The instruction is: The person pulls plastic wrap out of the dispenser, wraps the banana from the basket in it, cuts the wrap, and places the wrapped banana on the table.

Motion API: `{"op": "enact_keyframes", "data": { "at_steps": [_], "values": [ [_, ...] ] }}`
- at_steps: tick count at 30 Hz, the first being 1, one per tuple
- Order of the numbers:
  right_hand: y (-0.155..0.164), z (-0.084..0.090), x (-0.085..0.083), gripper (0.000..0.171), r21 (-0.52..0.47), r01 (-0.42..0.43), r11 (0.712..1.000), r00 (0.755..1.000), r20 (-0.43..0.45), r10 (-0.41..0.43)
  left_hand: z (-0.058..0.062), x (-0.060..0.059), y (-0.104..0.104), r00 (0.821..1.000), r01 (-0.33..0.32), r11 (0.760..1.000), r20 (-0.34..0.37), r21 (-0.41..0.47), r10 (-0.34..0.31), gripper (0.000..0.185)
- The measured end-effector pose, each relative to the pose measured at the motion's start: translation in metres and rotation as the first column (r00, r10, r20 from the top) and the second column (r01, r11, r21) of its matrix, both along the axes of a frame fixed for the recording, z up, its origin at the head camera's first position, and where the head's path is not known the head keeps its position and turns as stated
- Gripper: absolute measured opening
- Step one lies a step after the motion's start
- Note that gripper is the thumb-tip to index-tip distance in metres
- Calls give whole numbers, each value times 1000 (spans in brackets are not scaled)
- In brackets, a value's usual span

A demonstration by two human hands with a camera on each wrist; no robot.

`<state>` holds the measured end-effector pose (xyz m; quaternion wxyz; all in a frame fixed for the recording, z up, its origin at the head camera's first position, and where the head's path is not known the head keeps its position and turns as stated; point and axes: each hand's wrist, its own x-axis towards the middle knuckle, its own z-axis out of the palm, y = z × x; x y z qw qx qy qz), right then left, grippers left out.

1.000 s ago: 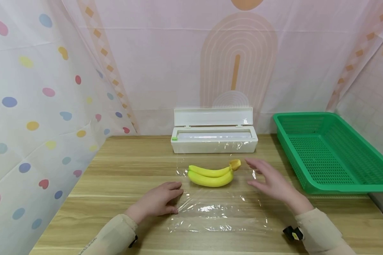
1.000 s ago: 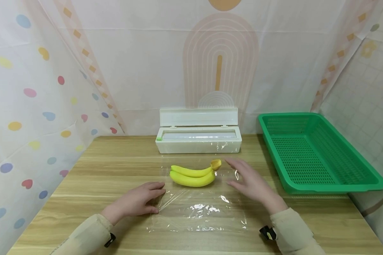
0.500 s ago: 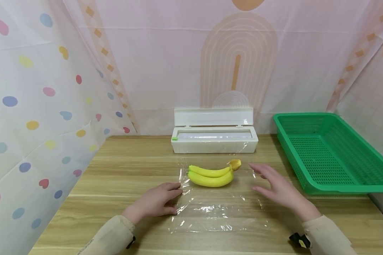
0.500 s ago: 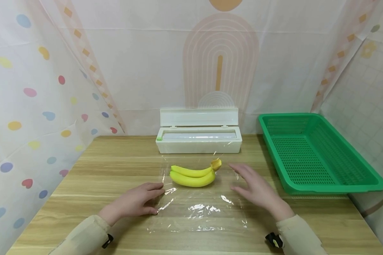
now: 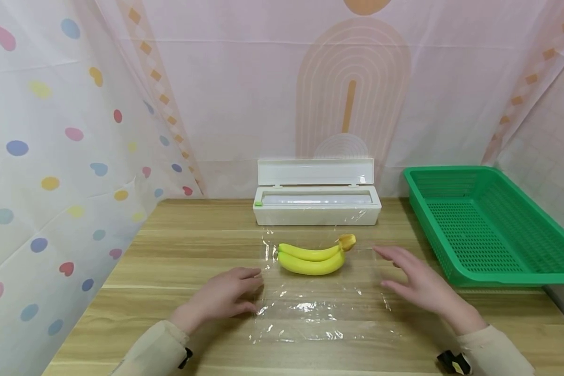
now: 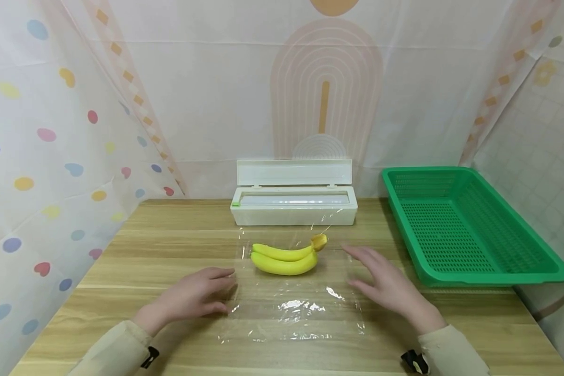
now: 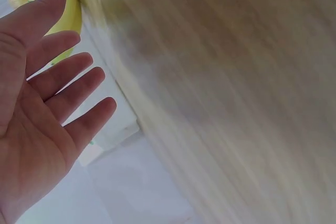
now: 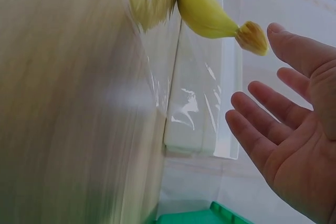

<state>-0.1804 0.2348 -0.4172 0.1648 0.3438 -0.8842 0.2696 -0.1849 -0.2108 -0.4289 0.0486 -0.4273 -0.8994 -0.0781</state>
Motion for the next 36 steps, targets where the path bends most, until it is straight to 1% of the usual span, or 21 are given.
{"op": "enact_keyframes", "data": {
  "at_steps": [6, 11, 16, 19, 23, 26, 29, 36],
  "values": [
    [7, 4, 7, 68, 20, 14, 1000, 1000, -19, -13, 7, 7, -6, 999, 4, 1000, -43, 7, -3, 57],
    [11, 4, 12, 67, 32, 8, 999, 997, -72, -6, 9, 14, -10, 998, -1, 1000, -62, 21, 2, 54],
    [15, 2, 16, 62, 34, -10, 999, 994, -111, 13, 11, 21, -10, 996, 4, 1000, -87, 29, -1, 51],
    [18, 0, 19, 62, 38, -25, 999, 992, -120, 29, 13, 26, -10, 995, 9, 1000, -104, 22, -6, 49],
    [21, -4, 24, 63, 46, -43, 998, 992, -120, 48, 15, 33, -9, 995, -6, 1000, -104, 27, 8, 48],
    [22, -6, 27, 62, 60, -51, 997, 991, -122, 58, 14, 39, -9, 993, -11, 999, -119, 38, 15, 48],
    [23, -8, 30, 61, 76, -73, 994, 989, -125, 82, 12, 43, -9, 988, 3, 999, -155, 46, 5, 48],
    [26, -15, 38, 56, 105, -151, 983, 982, -95, 162, 5, 49, -6, 977, 73, 996, -204, 53, -61, 50]
  ]
}}
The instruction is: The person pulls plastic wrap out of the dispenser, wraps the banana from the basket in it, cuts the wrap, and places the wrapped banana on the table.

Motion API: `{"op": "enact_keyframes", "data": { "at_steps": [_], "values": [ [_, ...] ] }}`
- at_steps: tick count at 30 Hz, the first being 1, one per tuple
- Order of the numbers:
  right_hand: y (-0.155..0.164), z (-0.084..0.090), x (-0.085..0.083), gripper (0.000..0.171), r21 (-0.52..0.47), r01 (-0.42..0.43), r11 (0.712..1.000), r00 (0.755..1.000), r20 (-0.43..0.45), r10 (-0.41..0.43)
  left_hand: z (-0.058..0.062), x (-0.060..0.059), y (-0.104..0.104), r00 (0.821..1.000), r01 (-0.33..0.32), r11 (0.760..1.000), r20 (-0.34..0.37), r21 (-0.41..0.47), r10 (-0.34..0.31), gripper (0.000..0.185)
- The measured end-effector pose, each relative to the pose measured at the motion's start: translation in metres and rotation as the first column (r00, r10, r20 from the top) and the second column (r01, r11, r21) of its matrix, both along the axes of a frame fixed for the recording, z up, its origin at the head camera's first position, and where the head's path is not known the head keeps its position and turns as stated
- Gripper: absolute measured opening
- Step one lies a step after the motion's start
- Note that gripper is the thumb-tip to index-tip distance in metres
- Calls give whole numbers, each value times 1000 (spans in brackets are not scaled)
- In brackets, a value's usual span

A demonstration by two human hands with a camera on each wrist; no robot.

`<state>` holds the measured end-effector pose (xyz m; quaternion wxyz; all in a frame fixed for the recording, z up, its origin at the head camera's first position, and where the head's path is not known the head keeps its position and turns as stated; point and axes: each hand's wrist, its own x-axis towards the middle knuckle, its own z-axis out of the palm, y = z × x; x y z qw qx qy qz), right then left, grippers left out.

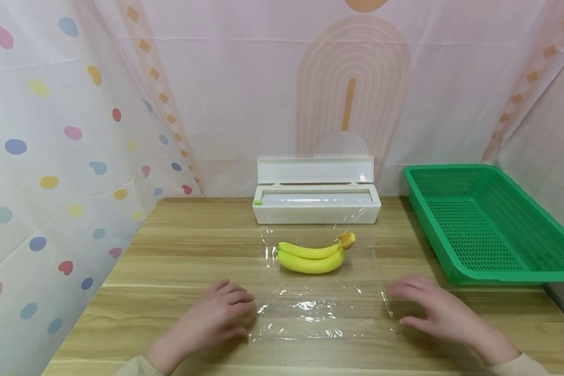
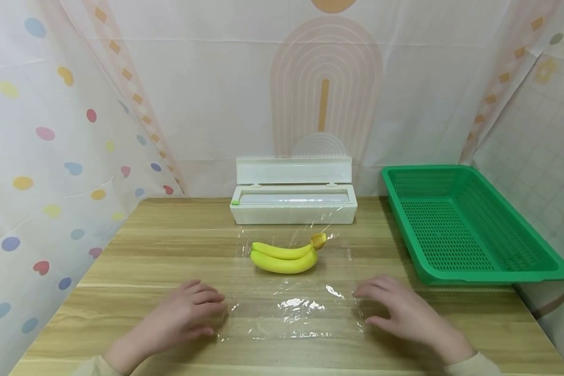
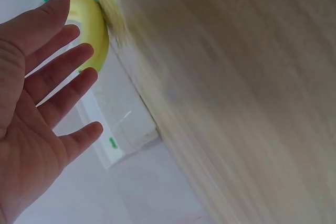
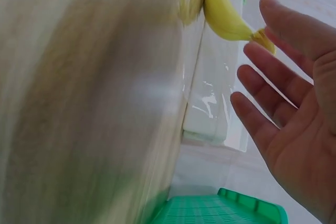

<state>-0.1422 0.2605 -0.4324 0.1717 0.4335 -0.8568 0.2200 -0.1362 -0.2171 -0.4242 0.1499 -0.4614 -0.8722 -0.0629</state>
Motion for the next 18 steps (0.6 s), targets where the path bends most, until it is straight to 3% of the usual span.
{"op": "enact_keyframes", "data": {
  "at_steps": [10, 18],
  "values": [
    [-1, -9, 4, 45, 64, -64, 996, 998, 34, 62, -6, 1, 11, 992, 125, 992, 8, 3, -125, 33],
    [-3, -14, 5, 39, 88, -84, 993, 995, 58, 79, -7, 3, 18, 990, 142, 989, -12, -41, -143, 30]
  ]
}}
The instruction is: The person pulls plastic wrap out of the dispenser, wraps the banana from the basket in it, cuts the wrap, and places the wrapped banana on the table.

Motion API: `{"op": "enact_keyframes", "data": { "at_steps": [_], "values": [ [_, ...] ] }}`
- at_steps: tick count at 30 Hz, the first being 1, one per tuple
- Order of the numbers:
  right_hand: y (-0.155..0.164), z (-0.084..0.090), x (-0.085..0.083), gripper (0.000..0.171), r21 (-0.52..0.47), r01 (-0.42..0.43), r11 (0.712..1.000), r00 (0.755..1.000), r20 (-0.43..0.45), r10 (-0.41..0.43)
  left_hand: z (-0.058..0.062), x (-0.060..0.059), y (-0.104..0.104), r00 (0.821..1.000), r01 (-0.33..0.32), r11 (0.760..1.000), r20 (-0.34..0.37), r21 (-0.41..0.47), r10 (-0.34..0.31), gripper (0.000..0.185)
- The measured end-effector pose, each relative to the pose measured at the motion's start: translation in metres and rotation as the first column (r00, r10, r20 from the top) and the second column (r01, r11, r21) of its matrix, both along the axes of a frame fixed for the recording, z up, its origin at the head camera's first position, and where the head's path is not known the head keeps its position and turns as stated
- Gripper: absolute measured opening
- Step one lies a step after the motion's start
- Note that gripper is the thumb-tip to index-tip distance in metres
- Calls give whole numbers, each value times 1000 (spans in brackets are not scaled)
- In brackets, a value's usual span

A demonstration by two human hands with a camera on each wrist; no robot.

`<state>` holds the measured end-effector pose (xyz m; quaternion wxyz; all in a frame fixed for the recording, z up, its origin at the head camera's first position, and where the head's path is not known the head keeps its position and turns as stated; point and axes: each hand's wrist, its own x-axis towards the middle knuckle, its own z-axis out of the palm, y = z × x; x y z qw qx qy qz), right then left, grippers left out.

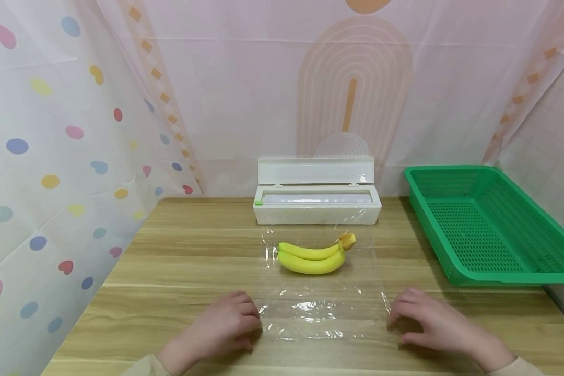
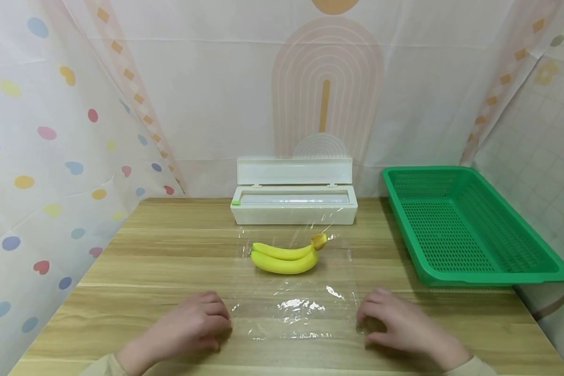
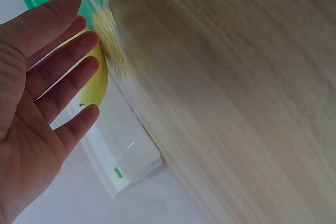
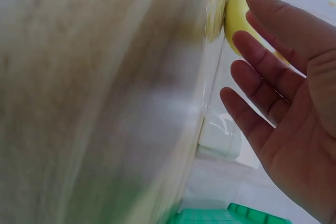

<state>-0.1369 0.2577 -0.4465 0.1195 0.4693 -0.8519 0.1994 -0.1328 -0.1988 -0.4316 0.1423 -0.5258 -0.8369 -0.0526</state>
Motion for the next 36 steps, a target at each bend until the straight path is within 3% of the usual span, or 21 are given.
{"op": "enact_keyframes", "data": {
  "at_steps": [15, 23, 36],
  "values": [
    [-2, -2, -1, 36, 53, -14, 998, 1000, 0, 14, -2, 1, 6, 1000, -15, 997, -22, -81, 13, 27],
    [-4, -5, -2, 36, 102, -25, 994, 1000, -2, 26, -2, 2, 8, 1000, -18, 994, 0, -107, 18, 24],
    [-9, -9, -6, 37, 80, -50, 995, 998, -21, 52, -6, 0, 8, 1000, 2, 998, -25, -55, -3, 20]
  ]
}}
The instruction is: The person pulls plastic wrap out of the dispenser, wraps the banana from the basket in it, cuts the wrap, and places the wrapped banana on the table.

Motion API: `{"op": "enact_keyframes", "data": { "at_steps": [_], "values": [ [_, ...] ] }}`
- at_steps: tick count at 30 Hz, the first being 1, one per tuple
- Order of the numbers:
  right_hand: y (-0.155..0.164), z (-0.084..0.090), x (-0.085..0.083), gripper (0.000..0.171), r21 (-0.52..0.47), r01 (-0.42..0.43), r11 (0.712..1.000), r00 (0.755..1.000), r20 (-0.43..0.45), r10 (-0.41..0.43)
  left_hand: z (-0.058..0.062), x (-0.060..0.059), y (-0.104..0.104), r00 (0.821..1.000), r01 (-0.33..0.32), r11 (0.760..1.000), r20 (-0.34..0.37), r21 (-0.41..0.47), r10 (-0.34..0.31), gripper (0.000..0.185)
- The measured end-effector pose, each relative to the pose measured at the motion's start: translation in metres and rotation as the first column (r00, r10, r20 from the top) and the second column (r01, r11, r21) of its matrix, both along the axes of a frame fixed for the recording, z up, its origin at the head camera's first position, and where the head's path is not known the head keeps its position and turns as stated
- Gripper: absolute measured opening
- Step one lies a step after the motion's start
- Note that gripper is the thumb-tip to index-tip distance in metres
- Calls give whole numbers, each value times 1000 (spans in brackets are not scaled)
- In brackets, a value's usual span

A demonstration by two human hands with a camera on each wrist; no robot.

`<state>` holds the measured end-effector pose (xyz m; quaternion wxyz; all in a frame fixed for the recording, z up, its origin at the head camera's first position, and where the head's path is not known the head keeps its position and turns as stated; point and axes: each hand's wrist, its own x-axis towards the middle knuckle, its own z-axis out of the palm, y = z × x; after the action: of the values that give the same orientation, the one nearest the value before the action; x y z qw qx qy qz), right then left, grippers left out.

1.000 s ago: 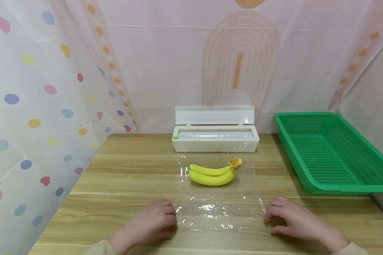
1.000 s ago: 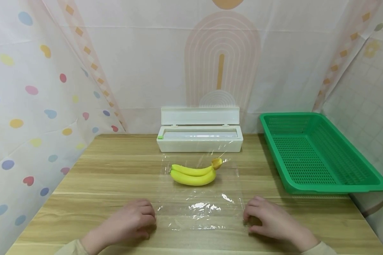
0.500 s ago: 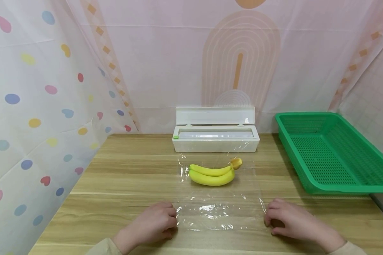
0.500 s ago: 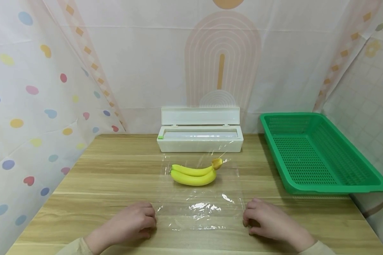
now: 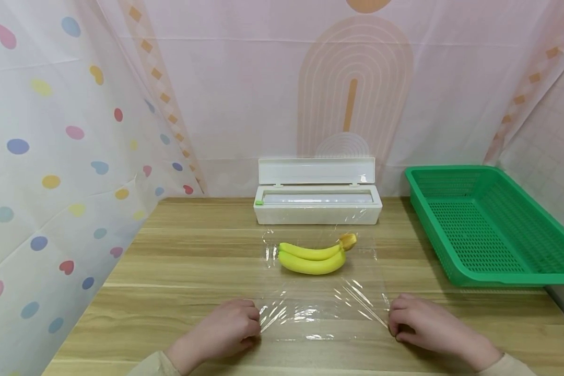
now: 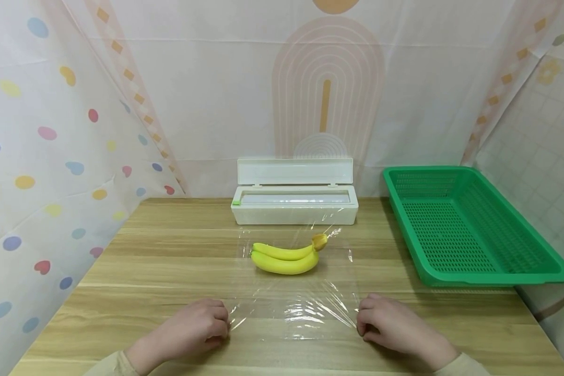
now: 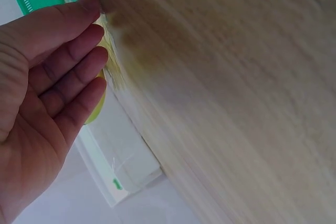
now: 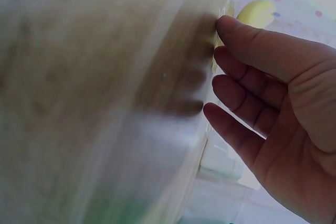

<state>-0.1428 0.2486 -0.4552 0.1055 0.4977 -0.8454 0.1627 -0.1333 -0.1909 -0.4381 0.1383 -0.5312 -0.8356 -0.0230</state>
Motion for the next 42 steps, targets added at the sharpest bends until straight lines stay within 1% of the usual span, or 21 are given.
{"op": "enact_keyframes", "data": {
  "at_steps": [6, 12, 15, 19, 23, 25, 27, 33, 38, 42],
  "values": [
    [-2, 1, 1, 34, 5, 7, 1000, 1000, -5, -7, 0, 0, 2, 1000, -8, 1000, 14, -9, 8, 20],
    [-3, 2, 2, 32, 4, 22, 1000, 1000, 5, -22, -1, 0, 3, 1000, -22, 999, 7, -24, 22, 21],
    [-3, 3, 3, 32, 8, 40, 999, 999, 14, -40, -2, 0, 2, 998, -52, 998, 36, -23, 53, 20],
    [-3, 4, 4, 32, 9, 53, 999, 998, 24, -54, -1, 1, 0, 990, -96, 995, 99, -22, 98, 16],
    [-2, 5, 5, 31, 0, 55, 998, 998, 20, -55, 2, 0, -1, 985, -110, 994, 130, -16, 111, 18],
    [-2, 5, 5, 31, -3, 56, 998, 998, 17, -56, 3, 0, -2, 985, -104, 994, 135, -10, 105, 19],
    [-2, 6, 5, 31, -3, 52, 999, 999, 15, -52, 3, 0, -2, 988, -84, 996, 130, -5, 84, 18],
    [-1, 6, 5, 32, 7, 53, 999, 998, 20, -54, 3, -2, -2, 997, -4, 1000, 73, -3, 4, 21],
    [1, 5, 5, 32, 7, 46, 999, 998, 31, -46, 2, -2, -1, 997, 9, 1000, 72, -12, -8, 19],
    [1, 4, 5, 32, -5, 41, 999, 999, 19, -41, 3, -1, 0, 998, 11, 1000, 62, -21, -9, 18]
  ]
}}
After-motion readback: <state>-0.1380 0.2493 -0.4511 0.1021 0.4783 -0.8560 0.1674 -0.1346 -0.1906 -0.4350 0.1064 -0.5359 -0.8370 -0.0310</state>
